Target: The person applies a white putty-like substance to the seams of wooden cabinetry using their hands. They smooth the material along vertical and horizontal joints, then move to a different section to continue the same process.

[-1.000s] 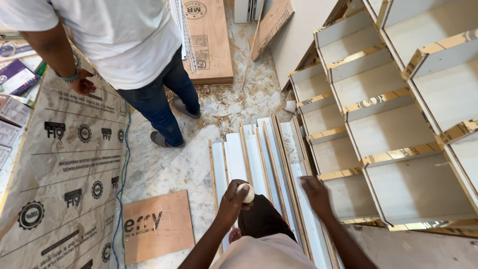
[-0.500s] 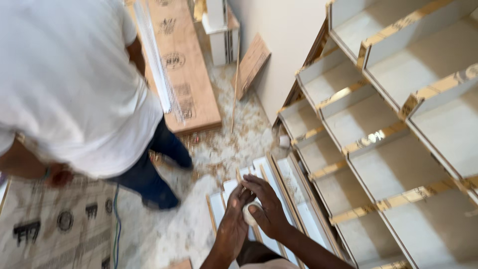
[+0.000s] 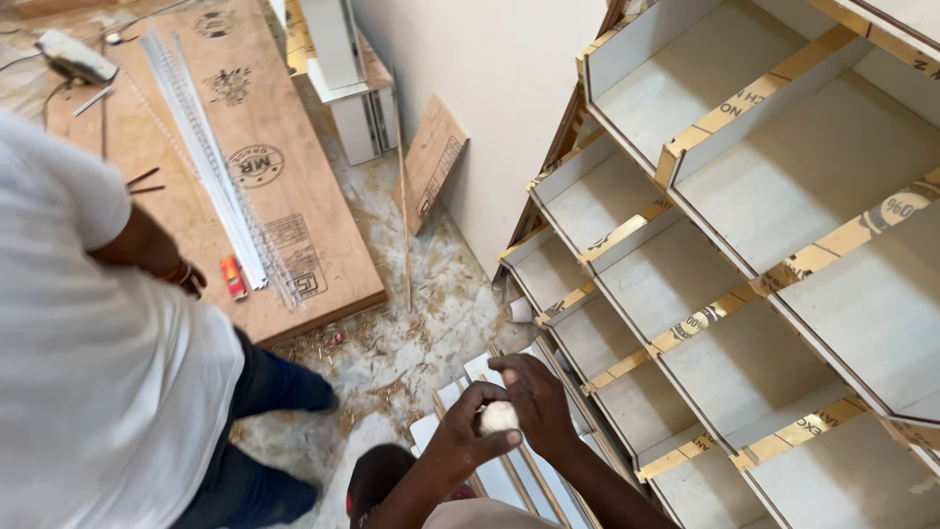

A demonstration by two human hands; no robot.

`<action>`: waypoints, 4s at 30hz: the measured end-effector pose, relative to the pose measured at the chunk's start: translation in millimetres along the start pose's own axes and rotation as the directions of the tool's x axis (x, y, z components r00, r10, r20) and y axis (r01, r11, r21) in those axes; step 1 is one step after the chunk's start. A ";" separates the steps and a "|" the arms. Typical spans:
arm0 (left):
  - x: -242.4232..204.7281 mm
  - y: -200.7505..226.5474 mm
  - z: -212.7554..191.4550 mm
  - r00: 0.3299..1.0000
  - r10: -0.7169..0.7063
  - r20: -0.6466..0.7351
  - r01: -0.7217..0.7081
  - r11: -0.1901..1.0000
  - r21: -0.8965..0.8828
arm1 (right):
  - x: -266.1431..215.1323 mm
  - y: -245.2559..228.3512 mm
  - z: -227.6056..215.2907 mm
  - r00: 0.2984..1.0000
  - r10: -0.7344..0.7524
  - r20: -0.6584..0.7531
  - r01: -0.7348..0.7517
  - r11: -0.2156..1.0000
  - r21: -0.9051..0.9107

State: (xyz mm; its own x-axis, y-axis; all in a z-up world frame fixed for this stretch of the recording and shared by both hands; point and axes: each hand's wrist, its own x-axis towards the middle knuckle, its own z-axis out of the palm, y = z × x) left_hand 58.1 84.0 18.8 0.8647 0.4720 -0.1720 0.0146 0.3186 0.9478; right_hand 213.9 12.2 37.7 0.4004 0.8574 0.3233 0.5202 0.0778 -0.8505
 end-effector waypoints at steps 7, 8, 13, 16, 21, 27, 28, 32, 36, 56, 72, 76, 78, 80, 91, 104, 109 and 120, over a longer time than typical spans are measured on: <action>108.9 34.3 -29.5 0.962 -0.141 0.235 0.169 0.980 -0.106 | 58.7 46.5 2.2 0.939 0.329 -0.098 -0.321 0.943 0.090; 128.1 37.6 -38.2 0.954 -0.142 0.265 0.178 0.977 -0.119 | 71.0 56.6 5.1 0.931 0.343 -0.125 -0.327 0.935 0.136; 248.6 54.2 -101.1 0.902 0.072 0.426 -0.090 0.996 0.023 | 154.1 116.6 29.5 0.836 0.474 -0.277 -0.383 0.865 0.325; 313.6 83.4 -140.7 0.870 -0.062 0.489 0.062 0.998 0.017 | 226.5 140.2 44.9 0.808 0.490 -0.327 -0.291 0.815 0.501; 418.5 137.5 -202.6 0.820 -0.042 0.570 0.018 0.999 0.049 | 350.3 170.6 62.3 0.763 0.485 -0.428 -0.242 0.828 0.506; 530.5 146.9 -220.9 0.799 -0.160 0.579 0.165 0.985 0.045 | 415.1 221.1 53.6 0.600 0.642 -0.478 -0.275 0.726 0.630; 541.1 147.8 -218.8 0.803 -0.208 0.559 0.194 0.977 0.086 | 421.8 226.3 47.8 0.603 0.648 -0.465 -0.282 0.719 0.635; 591.5 130.1 -210.2 0.791 -0.217 0.572 0.185 0.976 0.114 | 443.9 266.3 28.6 0.484 0.728 -0.485 -0.279 0.654 0.703; 665.3 81.6 -201.1 0.795 -0.005 0.607 -0.115 0.981 0.158 | 463.7 339.9 13.6 0.442 0.720 -0.535 -0.244 0.670 0.701; 886.4 -4.1 -151.3 0.908 -0.146 0.392 -0.025 0.917 0.399 | 608.6 654.6 -131.6 0.650 0.606 -0.459 -0.760 0.521 -0.389; 867.3 17.5 -197.3 0.922 -0.149 0.358 -0.064 0.852 0.519 | 613.0 661.4 -119.1 0.474 0.522 -0.709 -0.741 0.671 -0.001; 862.0 27.3 -200.8 0.908 -0.176 0.379 -0.038 0.868 0.494 | 615.6 650.1 -105.6 0.354 0.597 -0.719 -0.639 0.716 0.280; 858.9 29.7 -200.2 0.903 -0.151 0.403 -0.056 0.887 0.459 | 618.2 643.3 -96.1 0.277 0.632 -0.724 -0.405 0.760 0.509; 856.6 32.4 -198.3 0.902 -0.119 0.415 -0.080 0.899 0.431 | 617.8 635.7 -89.7 0.231 0.636 -0.736 -0.368 0.757 0.539; 845.2 30.3 -194.3 0.871 -0.293 0.395 0.098 0.891 0.444 | 617.1 593.9 -66.9 0.372 0.476 -0.797 -0.370 0.864 0.343; 838.1 13.6 -198.3 0.864 -0.320 0.388 0.252 0.943 0.217 | 534.2 508.0 -69.4 0.313 0.719 -0.621 -0.057 0.667 0.743; 839.1 14.1 -195.7 0.816 -0.433 0.383 0.460 0.888 0.023 | 506.9 441.2 -75.1 0.478 0.726 -0.494 0.212 0.450 0.867; 804.8 59.6 -199.1 0.798 -0.320 0.511 0.394 0.918 -0.041 | 527.5 403.1 -50.1 0.351 0.830 -0.434 -0.066 0.484 0.873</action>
State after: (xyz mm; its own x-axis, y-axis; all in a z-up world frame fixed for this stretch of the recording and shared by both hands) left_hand 655.0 646.5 -116.6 0.9419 -0.1454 -0.3029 0.3336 0.5122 0.7915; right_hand 672.5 470.3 -113.8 0.8994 0.1452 -0.4122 -0.4329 0.4247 -0.7951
